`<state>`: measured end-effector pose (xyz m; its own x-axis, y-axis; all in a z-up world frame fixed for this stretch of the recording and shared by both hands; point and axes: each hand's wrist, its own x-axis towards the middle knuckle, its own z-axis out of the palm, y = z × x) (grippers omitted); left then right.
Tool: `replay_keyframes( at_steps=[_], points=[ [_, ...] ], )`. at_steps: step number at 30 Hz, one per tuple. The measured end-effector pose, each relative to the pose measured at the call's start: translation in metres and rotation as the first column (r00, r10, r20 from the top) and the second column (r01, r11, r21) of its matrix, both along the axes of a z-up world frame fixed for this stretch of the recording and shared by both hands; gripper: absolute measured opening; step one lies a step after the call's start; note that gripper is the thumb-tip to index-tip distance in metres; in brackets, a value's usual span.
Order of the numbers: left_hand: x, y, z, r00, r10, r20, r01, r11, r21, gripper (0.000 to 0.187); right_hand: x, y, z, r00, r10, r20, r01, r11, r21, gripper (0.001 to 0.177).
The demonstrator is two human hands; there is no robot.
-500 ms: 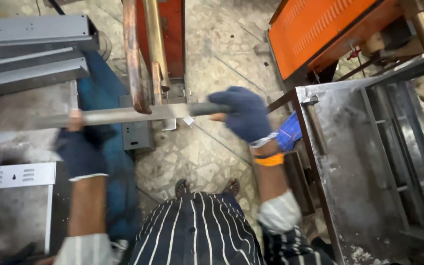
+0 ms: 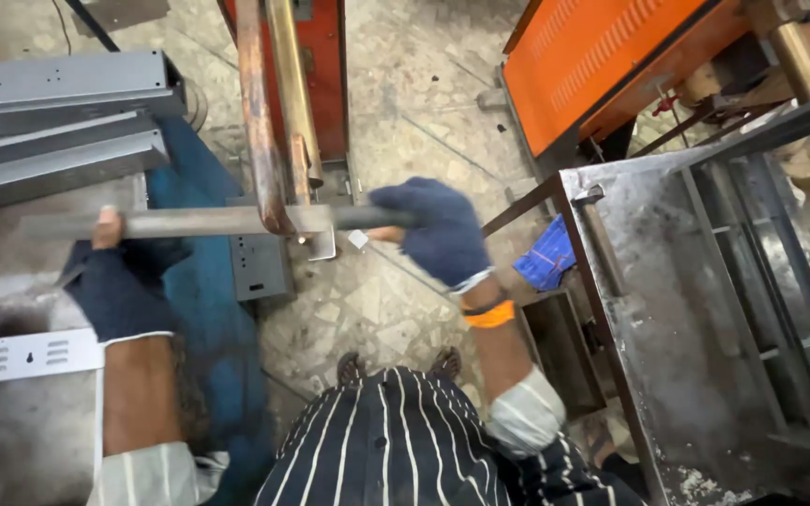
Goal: The person positions perforated sheet-metal channel and enclosure panels under a foot-operated press, aligning each part by hand and operating the press to punch holes in the metal. They handle the parts one at a time, repositioning them between presses, with sparks visible as the tool contacts the metal.
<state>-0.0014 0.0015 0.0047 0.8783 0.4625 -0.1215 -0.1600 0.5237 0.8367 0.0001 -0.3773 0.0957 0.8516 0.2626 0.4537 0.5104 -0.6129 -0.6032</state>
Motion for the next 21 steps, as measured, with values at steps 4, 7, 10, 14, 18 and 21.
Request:
replay_keyframes(
  at_steps=[4, 7, 10, 14, 18, 21],
  points=[
    [-0.018, -0.062, 0.018, 0.996, -0.091, 0.002, 0.091, 0.994, 0.057, 0.024, -0.013, -0.056, 0.029, 0.985, -0.003, -0.170, 0.011, 0.999, 0.043, 0.045],
    [-0.034, -0.091, 0.010, 0.994, -0.106, -0.034, 0.108, 0.992, 0.066, 0.022, -0.023, -0.078, 0.026, 0.979, -0.001, -0.206, 0.017, 0.997, 0.075, 0.048],
    [-0.030, -0.071, -0.027, 0.995, -0.046, -0.086, 0.041, 0.998, -0.057, 0.021, -0.020, -0.058, 0.017, 0.973, -0.016, -0.232, 0.036, 0.996, 0.082, 0.044],
    [-0.020, -0.006, -0.039, 0.994, 0.087, -0.069, -0.093, 0.991, -0.094, 0.030, -0.016, 0.011, 0.016, 0.999, 0.028, -0.029, -0.027, 0.998, 0.050, 0.041],
    [-0.019, 0.024, -0.026, 1.000, 0.021, -0.014, -0.023, 0.990, -0.138, 0.028, -0.018, 0.022, 0.038, 0.997, 0.072, 0.010, -0.073, 0.995, 0.068, 0.039],
    [-0.040, -0.020, 0.016, 1.000, -0.024, 0.000, 0.024, 0.998, -0.059, 0.030, -0.020, -0.021, 0.055, 0.989, 0.110, -0.099, -0.092, 0.982, 0.167, 0.039]
  ],
)
